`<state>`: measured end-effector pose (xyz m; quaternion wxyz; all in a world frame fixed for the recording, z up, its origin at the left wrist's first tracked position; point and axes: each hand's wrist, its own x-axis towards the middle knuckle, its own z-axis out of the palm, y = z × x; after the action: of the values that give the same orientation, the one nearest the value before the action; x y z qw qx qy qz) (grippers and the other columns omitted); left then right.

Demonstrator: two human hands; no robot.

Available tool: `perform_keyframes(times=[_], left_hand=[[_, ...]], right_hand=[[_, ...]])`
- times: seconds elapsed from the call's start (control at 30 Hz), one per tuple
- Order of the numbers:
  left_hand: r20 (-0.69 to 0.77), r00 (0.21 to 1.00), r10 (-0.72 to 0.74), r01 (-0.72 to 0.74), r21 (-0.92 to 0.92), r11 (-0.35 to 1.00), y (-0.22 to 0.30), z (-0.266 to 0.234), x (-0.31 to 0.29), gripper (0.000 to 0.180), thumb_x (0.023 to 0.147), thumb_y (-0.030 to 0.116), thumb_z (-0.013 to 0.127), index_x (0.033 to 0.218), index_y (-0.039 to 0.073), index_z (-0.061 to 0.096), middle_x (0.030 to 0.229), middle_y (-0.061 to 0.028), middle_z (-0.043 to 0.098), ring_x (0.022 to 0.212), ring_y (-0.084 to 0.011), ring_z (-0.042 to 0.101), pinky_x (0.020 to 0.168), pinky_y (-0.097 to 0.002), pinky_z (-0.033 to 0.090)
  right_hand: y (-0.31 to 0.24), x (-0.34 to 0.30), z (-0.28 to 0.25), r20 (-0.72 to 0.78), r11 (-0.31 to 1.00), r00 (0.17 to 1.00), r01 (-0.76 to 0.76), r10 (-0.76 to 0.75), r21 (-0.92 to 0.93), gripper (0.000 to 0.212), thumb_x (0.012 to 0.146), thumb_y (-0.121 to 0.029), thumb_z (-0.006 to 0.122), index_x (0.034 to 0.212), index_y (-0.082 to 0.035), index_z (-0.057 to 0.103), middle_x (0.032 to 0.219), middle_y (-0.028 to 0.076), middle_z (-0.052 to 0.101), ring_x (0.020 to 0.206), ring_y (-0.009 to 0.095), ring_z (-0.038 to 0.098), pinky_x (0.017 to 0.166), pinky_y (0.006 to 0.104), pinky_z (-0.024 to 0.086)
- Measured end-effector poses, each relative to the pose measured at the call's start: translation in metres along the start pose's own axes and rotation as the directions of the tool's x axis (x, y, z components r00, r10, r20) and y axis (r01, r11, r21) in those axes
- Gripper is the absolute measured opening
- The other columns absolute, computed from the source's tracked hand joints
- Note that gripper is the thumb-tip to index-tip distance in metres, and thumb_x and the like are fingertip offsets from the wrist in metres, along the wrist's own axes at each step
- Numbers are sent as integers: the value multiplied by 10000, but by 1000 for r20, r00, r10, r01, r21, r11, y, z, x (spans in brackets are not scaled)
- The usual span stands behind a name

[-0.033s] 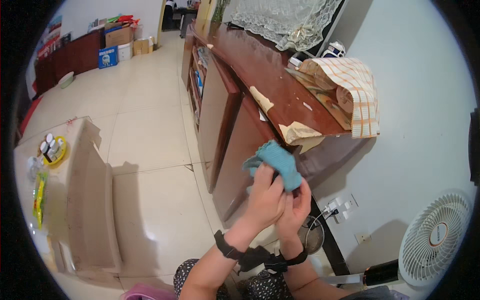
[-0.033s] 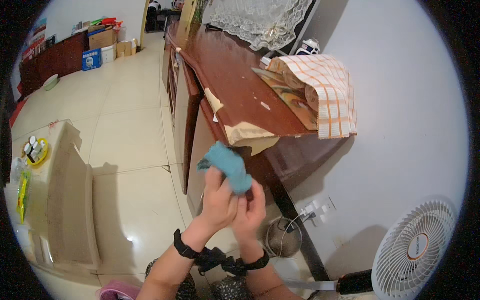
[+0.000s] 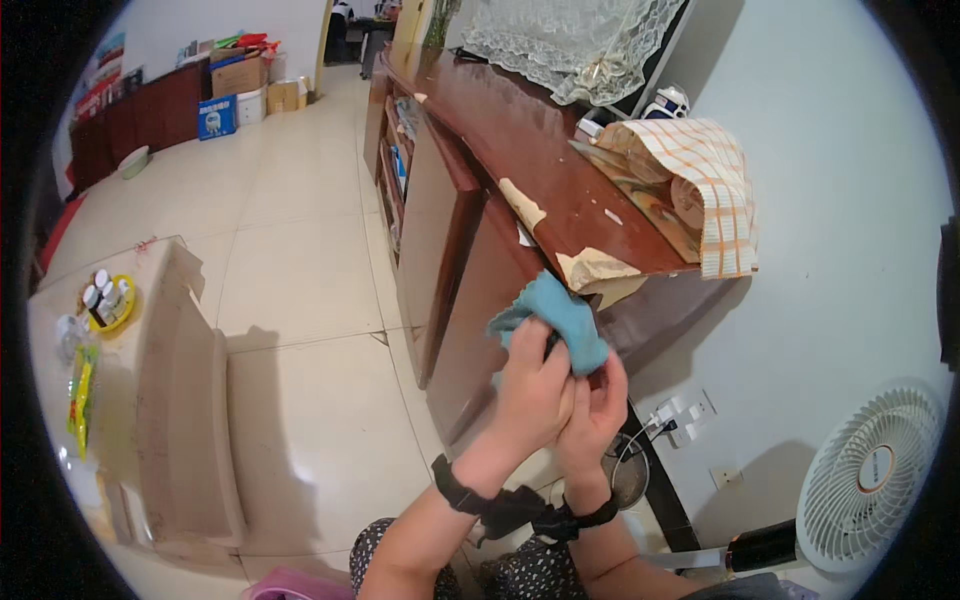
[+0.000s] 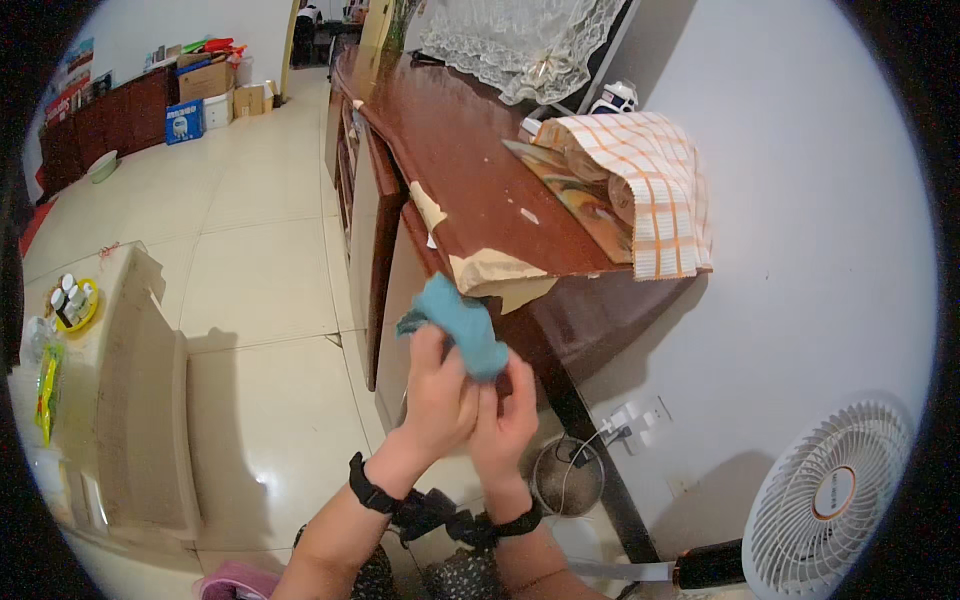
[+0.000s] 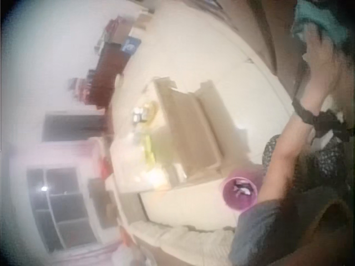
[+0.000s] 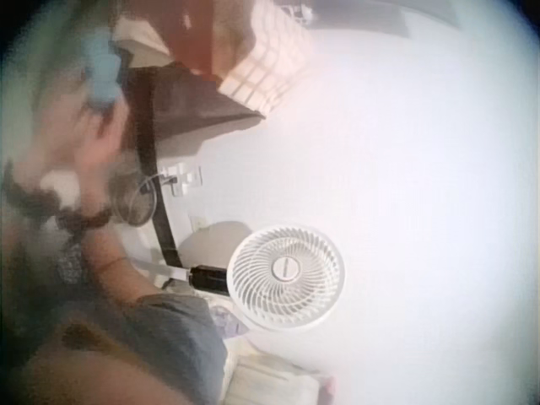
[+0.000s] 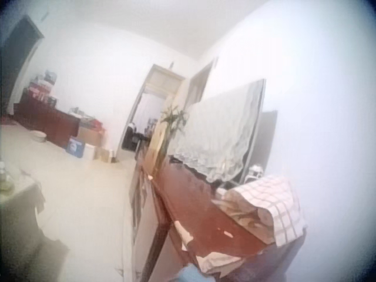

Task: Wiping the top and side of a wooden dresser with a blue cloth and then rinsing the cloth in a bucket of water.

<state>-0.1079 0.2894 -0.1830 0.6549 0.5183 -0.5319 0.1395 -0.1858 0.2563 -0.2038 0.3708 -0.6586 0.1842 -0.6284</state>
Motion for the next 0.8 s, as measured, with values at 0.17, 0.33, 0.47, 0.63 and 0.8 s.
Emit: perform_keyframes(times=[0.17,0.33,0.47,0.63,0.8], left_hand=[[-128,991,30,-5,187,982,8,-6,23,286,688,57,578,968,4,557,1020,-129,503,894,-306,507,723,-374,446],[-254,964,82,-29,204,978,-2,3,21,230,667,52,588,892,10,578,932,-99,534,800,-267,542,619,-351,466],[-298,954,26,8,114,993,-15,7,0,174,636,37,623,805,10,590,856,-100,542,738,-269,545,596,-346,457],[-312,948,-59,95,100,991,-37,12,-48,148,613,15,657,742,-3,587,805,-102,535,696,-271,534,577,-335,441],[-298,945,-134,173,109,979,-62,17,-98,150,610,5,666,736,-6,586,767,-102,531,668,-265,521,558,-334,428]], right_hand=[[-28,44,12,77,989,986,145,-145,11,350,767,75,538,1112,28,506,957,94,535,840,175,517,738,267,429],[-26,55,15,200,809,872,489,-447,-325,266,694,90,578,939,-10,602,836,109,552,723,218,539,616,270,440],[-7,43,13,246,759,842,540,-480,-364,231,673,79,598,882,-20,601,798,101,570,669,212,545,561,266,441],[28,11,2,355,757,840,531,-410,-382,228,650,52,615,858,-42,611,770,100,582,636,214,562,509,276,439],[60,-21,-5,475,763,819,521,-322,-382,253,619,20,629,857,-66,620,690,83,557,553,230,545,484,297,437]])
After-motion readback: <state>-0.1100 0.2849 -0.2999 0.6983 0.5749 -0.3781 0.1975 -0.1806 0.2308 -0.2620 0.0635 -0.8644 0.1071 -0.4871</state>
